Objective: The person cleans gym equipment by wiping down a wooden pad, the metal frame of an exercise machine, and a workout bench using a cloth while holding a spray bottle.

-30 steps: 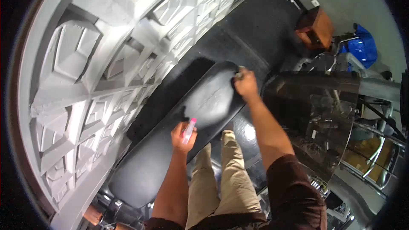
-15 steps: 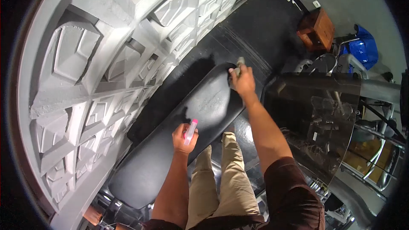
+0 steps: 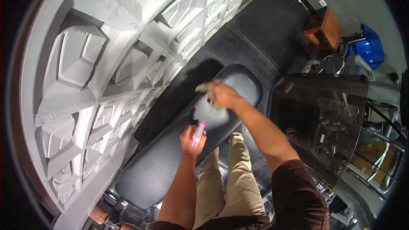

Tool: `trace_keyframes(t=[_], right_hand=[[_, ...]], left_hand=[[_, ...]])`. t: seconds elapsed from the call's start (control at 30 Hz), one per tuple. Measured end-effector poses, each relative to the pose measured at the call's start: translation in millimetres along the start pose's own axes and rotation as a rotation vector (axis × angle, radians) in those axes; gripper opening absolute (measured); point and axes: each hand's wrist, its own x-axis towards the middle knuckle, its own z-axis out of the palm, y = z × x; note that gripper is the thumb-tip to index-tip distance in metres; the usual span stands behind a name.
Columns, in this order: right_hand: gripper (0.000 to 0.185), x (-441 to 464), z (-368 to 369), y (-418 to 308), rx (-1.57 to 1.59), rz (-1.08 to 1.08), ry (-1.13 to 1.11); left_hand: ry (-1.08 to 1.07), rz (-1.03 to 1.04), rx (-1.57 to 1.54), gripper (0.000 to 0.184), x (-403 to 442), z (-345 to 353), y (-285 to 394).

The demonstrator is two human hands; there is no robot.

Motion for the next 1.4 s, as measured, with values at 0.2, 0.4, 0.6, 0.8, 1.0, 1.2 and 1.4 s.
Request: trace_keyframes(t=[0.2, 0.4, 0.6, 0.8, 1.0, 1.2, 1.4], right_hand=[[0.046, 8.1, -43.6, 56.8, -0.142, 0.843, 0.412], [0.029, 32.0, 3.8, 20.5, -0.274, 0.371, 0.015], [0.037, 30.9, 33.6, -16.9, -0.073, 0.141, -0.365], [0.044, 41.2, -65.2, 29.2, -0.123, 0.909, 0.211], [0.039, 68.3, 4.3, -10.5, -0.327, 0.583, -0.262], [0.037, 72.6, 30.4, -63.2, -0.264, 0.383, -0.679], [0.034, 12.6, -47.5, 35.4, -0.439, 0.719, 0.149]], left_hand=[[0.005, 0.045, 0.04, 0.021, -0.2, 1.1, 5.5], [-0.001, 0.089, 0.07, 0.022, 3.3, -0.4, 13.2], [-0.013, 0.038, 0.055, 0.022, 1.5, -2.9, 12.5], [-0.025, 0.047, 0.087, 0.026, -3.1, 0.4, -4.6], [-0.006, 0.017, 0.105, 0.024, 0.0, 3.1, 5.5], [-0.035, 0.034, 0.162, 0.02, -1.6, 0.5, -4.7], [-0.024, 0.08, 0.119, 0.021, -2.3, 0.0, -2.5]])
